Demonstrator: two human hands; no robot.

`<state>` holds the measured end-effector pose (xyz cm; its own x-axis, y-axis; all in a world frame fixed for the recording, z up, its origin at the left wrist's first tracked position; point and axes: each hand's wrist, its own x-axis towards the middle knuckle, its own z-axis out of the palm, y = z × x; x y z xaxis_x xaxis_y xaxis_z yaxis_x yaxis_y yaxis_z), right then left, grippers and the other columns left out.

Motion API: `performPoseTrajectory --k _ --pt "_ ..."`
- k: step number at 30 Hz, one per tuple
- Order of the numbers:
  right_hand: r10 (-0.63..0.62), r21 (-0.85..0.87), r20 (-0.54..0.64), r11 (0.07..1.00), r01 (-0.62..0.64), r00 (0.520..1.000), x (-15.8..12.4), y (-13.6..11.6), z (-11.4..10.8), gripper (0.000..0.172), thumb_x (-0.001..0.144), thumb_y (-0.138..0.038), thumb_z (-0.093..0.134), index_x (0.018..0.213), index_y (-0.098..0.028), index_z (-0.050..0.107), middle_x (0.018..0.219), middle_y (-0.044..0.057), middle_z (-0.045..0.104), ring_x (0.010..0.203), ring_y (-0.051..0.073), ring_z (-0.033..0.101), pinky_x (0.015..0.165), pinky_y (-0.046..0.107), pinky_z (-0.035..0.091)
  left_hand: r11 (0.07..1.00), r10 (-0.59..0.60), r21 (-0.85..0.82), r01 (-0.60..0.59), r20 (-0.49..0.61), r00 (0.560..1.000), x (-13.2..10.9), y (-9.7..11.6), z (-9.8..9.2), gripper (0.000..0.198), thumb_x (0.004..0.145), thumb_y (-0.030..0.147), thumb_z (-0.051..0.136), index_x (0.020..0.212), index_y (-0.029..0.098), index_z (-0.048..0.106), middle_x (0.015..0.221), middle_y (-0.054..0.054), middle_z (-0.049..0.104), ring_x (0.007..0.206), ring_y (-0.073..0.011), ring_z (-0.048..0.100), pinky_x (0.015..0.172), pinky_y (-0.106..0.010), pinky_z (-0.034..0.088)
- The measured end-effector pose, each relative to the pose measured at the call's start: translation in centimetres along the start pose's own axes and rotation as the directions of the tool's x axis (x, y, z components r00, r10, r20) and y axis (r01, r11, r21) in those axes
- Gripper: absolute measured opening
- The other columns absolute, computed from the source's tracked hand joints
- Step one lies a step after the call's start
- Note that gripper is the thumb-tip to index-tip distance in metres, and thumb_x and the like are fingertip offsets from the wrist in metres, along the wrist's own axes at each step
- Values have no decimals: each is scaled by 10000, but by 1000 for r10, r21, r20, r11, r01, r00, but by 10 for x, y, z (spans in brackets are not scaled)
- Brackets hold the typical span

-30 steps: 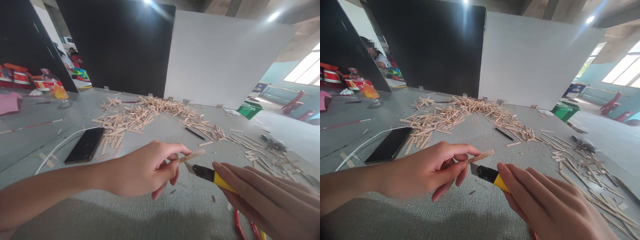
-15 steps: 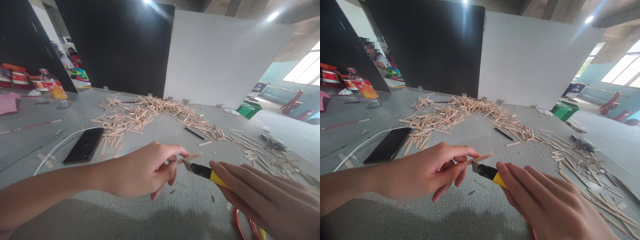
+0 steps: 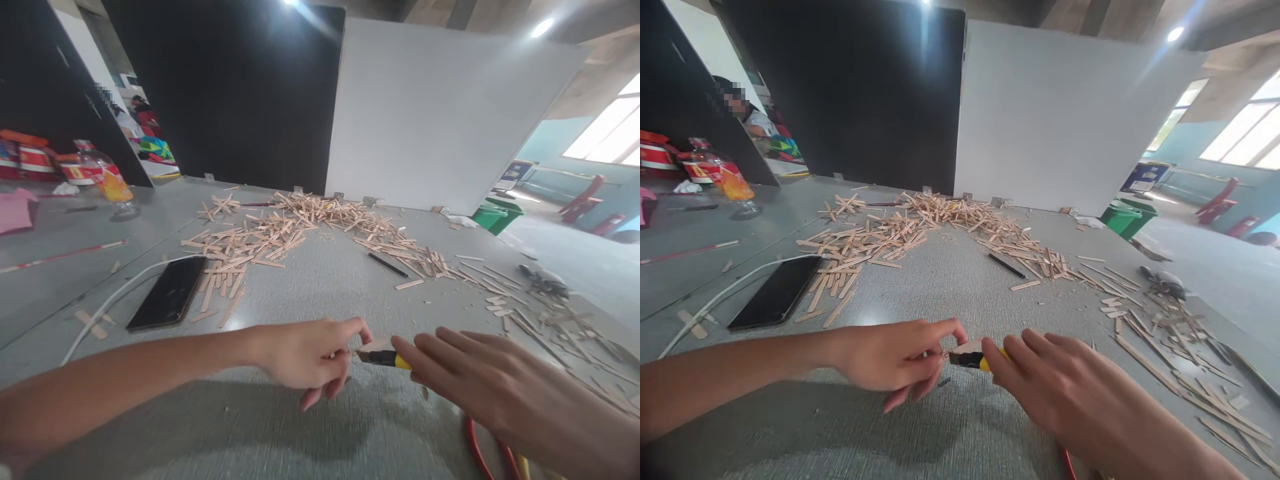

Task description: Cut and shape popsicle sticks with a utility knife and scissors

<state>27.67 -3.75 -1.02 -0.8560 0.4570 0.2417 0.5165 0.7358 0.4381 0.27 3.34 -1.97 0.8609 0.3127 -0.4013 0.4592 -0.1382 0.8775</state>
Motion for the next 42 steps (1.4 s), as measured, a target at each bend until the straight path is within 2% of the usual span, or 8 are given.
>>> performPoseTrajectory --k 5,8,15,21,29,35,40,42 --pt "-56 49 132 998 50 990 -4 5 49 301 1134 -292 308 970 -208 545 749 -16 587 556 179 558 516 375 339 989 15 -149 7 147 989 31 -40 0 201 1074 182 409 1265 199 468 681 70 557 360 -64 453 369 -159 360" --pt "-101 83 122 992 91 987 -4 5 69 301 1142 -316 289 961 -215 509 713 -28 583 524 177 540 508 376 281 987 10 -156 21 192 981 37 -51 2 281 1037 126 435 1307 197 462 665 73 560 346 -78 448 330 -164 340" --pt "-129 -20 78 991 131 989 4 -3 67 303 1120 -207 320 892 -215 520 670 -27 569 493 187 522 512 396 196 990 17 -142 16 229 973 38 -57 3 331 1016 66 416 1315 200 370 646 90 572 334 -84 456 317 -154 339" --pt "-181 111 151 980 165 972 5 11 85 235 1113 -281 396 919 -218 512 703 -32 606 535 166 555 519 366 249 994 15 -108 9 226 974 37 -54 4 363 1039 91 421 1373 201 329 655 88 577 339 -82 465 330 -158 375" --pt "-182 -175 221 959 222 958 12 -10 48 81 875 -104 595 873 -185 586 579 -18 550 426 181 501 484 383 124 997 21 -77 -7 192 981 32 -52 7 331 1024 93 440 1311 243 370 649 85 598 342 -92 503 350 -165 391" --pt "-194 10 199 981 196 961 13 -5 55 124 933 -108 600 869 -205 556 620 -38 592 450 164 553 471 373 162 997 -7 -76 20 160 987 33 -54 10 358 1013 121 467 1330 224 336 658 77 614 350 -102 516 319 -163 382" --pt "-132 -262 222 946 190 966 18 -23 35 78 814 -101 597 819 -178 609 579 13 562 414 186 481 462 391 119 996 -13 -83 25 142 990 33 -53 13 391 1012 135 492 1351 226 319 658 87 611 346 -106 529 307 -163 393" --pt "-166 -199 242 956 216 956 18 -21 36 102 842 -85 605 861 -185 593 585 -5 574 431 175 503 466 379 123 997 -20 -73 30 130 991 32 -53 15 435 1003 142 521 1373 223 308 657 90 609 349 -103 537 320 -164 411"
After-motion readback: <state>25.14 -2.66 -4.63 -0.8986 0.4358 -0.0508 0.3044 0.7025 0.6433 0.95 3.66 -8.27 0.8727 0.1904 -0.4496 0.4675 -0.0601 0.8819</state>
